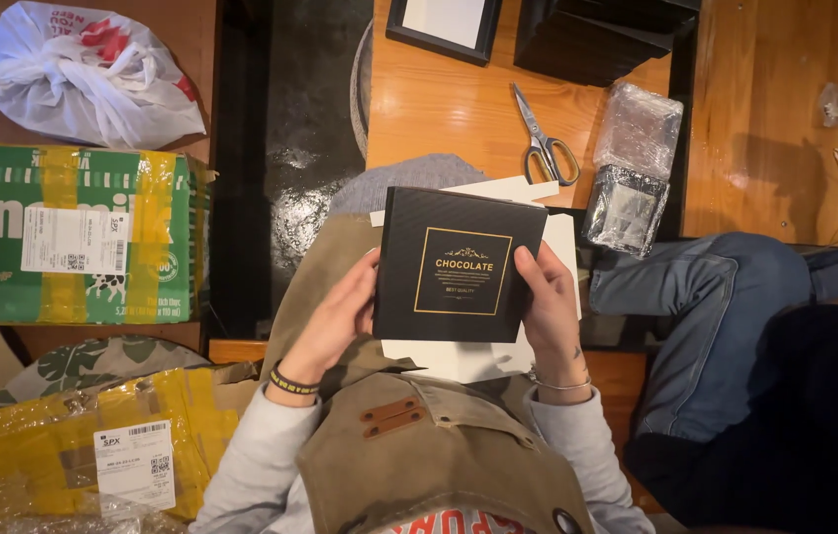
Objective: Manually folding and assembling small cardboard boxes by following pre-scored lines and tucking in tabs.
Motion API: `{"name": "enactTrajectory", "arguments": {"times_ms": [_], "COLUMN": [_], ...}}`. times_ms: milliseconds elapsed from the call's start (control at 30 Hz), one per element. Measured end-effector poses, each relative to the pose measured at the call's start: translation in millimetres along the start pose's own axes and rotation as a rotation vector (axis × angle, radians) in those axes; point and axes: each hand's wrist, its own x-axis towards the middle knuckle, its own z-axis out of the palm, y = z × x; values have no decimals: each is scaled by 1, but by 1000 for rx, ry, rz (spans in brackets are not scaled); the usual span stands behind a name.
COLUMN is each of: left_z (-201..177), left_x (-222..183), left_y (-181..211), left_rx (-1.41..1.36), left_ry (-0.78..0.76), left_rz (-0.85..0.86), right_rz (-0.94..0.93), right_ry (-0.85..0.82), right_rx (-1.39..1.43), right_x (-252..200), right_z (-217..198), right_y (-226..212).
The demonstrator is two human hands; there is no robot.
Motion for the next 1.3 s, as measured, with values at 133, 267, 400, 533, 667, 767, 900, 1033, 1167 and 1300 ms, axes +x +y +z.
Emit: {"name": "enactTrajectory", "arguments": {"times_ms": [133, 267, 400, 533, 667, 767, 900, 1033, 1167, 1300], "left_z": [36, 33, 25, 12, -11, -34, -22, -28, -7, -5], "left_x": [-9, -10, -10, -12, -17, -16, -17, -17, -20, -17], "left_y": [59, 55, 52, 41, 18, -7, 2, -5, 18, 22], "left_rx": [13, 66, 146, 225, 266, 282, 295, 261, 267, 299], "left_ry": [-31, 25, 92, 74, 83, 72, -7, -16, -29, -34], "left_rz": [-32, 113, 161, 142, 258, 292, 346, 357, 362, 393], "right_rz": [-13, -119, -248, -423, -572, -642, -717, -730, -798, -796], "right_ry": [21, 72, 206, 229, 180, 110, -2, 42, 94, 116], "right_rx": [-37, -75, -113, -172, -104, -105, -132, 9, 47, 59], "right_x": [0, 0, 3, -3, -7, -12, -24, -25, -25, -23], "right_z": [5, 9, -2, 0, -15, -12, 18, 18, 7, 0], "right_y": [1, 10, 35, 28, 25, 15, -23, -17, 1, 11]}}
